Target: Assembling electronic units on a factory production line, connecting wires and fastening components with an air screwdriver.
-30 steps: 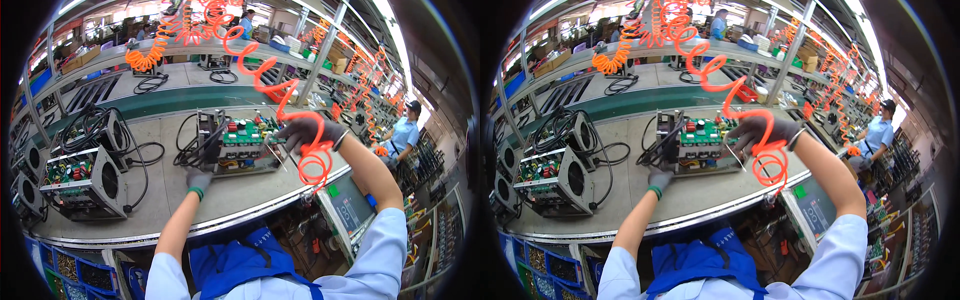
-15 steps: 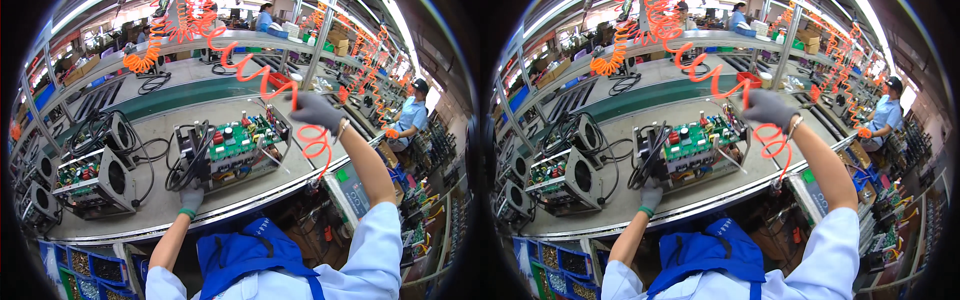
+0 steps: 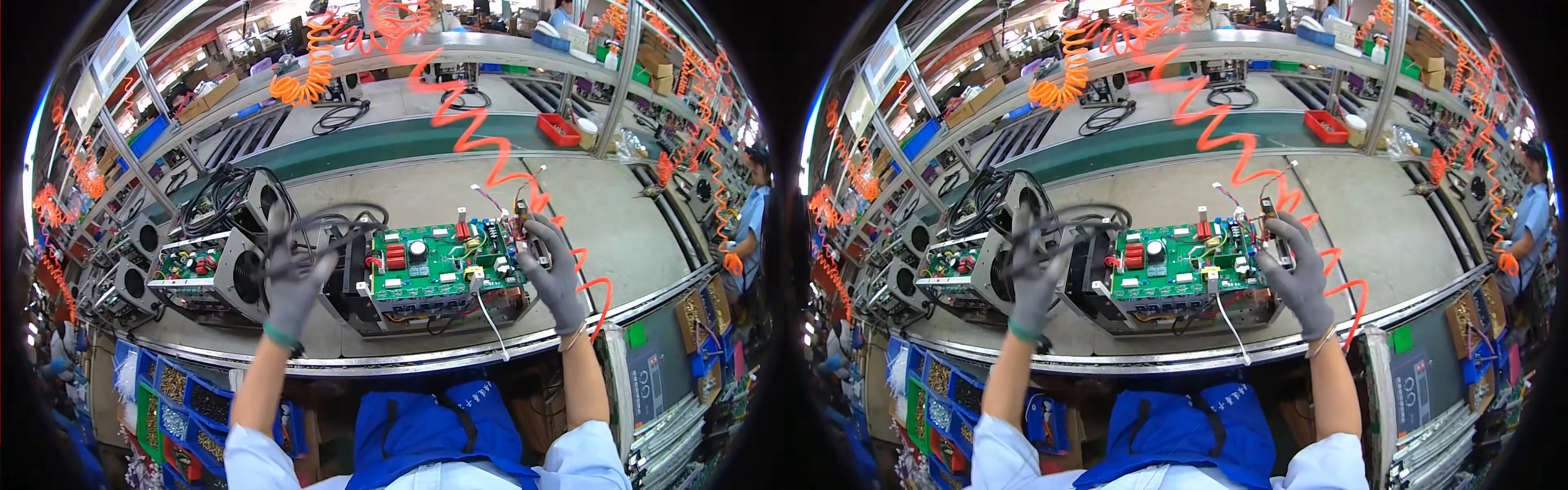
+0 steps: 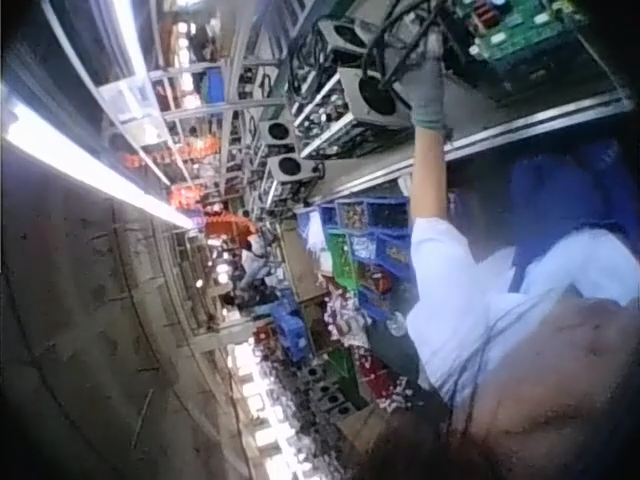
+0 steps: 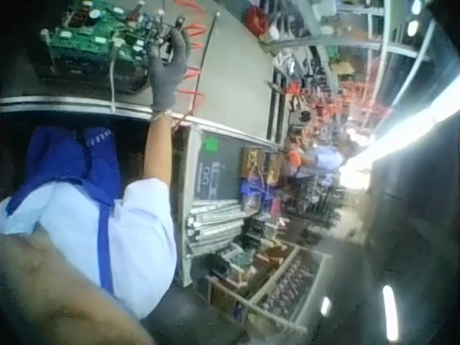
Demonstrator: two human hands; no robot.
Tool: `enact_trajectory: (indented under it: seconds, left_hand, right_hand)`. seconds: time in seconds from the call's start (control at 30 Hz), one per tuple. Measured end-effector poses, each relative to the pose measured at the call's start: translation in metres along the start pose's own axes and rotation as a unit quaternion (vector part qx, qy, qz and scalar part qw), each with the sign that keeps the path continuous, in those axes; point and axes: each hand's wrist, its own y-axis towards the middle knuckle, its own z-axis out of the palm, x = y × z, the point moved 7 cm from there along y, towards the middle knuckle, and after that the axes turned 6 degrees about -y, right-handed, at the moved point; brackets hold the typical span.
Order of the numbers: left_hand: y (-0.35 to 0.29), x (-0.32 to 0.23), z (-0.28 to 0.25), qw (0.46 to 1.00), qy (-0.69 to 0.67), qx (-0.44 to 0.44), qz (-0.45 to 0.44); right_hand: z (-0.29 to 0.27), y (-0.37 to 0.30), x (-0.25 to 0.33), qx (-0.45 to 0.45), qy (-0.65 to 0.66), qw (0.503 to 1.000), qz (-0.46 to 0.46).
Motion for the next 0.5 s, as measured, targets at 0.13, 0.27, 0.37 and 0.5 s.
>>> enact_trajectory:
  seconds: [0.13,0.27,0.37,0.5]
  left_hand:
    - [0.155,0.008,0.025,0.920,0.385,0.041,0.058]
    - [0.211,0.070,0.031,0.863,0.301,0.134,-0.382]
    - [0.173,0.033,0.081,0.859,0.407,0.295,-0.102]
    - [0.066,-0.020,0.080,0.892,0.375,0.251,0.030]
  right_hand:
    - [0.000,-0.002,-0.008,-0.067,0.043,0.997,-0.016]
    - [0.005,-0.001,-0.006,-0.073,0.035,0.996,-0.028]
    - [-0.004,-0.019,-0.008,-0.072,0.034,0.997,0.018]
    - [-0.005,-0.069,-0.046,-0.123,0.014,0.990,0.071]
